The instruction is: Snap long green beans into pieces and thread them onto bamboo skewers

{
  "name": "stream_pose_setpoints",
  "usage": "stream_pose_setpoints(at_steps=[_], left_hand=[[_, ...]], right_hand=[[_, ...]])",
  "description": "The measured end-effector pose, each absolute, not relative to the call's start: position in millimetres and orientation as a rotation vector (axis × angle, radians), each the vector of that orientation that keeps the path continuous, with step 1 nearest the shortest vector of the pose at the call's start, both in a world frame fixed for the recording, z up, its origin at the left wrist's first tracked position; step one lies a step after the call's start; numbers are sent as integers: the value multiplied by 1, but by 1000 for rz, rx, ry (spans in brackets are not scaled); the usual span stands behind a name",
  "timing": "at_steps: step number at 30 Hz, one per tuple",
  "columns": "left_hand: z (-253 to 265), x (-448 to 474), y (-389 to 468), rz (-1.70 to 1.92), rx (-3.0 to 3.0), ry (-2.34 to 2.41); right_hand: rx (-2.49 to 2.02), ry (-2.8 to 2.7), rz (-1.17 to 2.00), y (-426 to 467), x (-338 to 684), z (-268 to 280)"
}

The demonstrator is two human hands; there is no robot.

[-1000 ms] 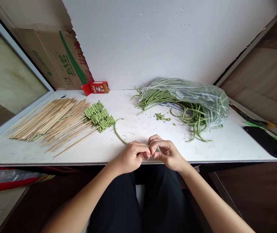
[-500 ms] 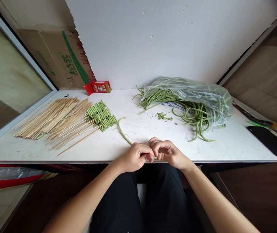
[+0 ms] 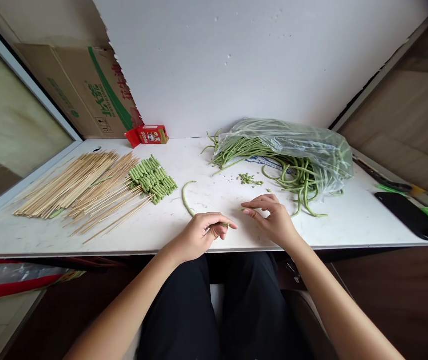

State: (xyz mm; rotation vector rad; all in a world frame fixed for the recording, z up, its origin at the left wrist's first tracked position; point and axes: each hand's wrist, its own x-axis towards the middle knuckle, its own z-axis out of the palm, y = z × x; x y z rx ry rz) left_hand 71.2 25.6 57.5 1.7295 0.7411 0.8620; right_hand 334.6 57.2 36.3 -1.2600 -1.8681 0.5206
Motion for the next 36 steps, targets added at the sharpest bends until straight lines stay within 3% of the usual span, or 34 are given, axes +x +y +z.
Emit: stream_pose_setpoints(at_steps=[20,28,36], left_hand=[[42,82,28,1035,1605,739],[44,90,25,1114,1221,819],[48,92,21,1094,1227,770]], right_hand=[[-1305,-1953,152,58,335,33],[-1093,-1852,703,33,306,59],[-931,-1648,1012,23,285,54]])
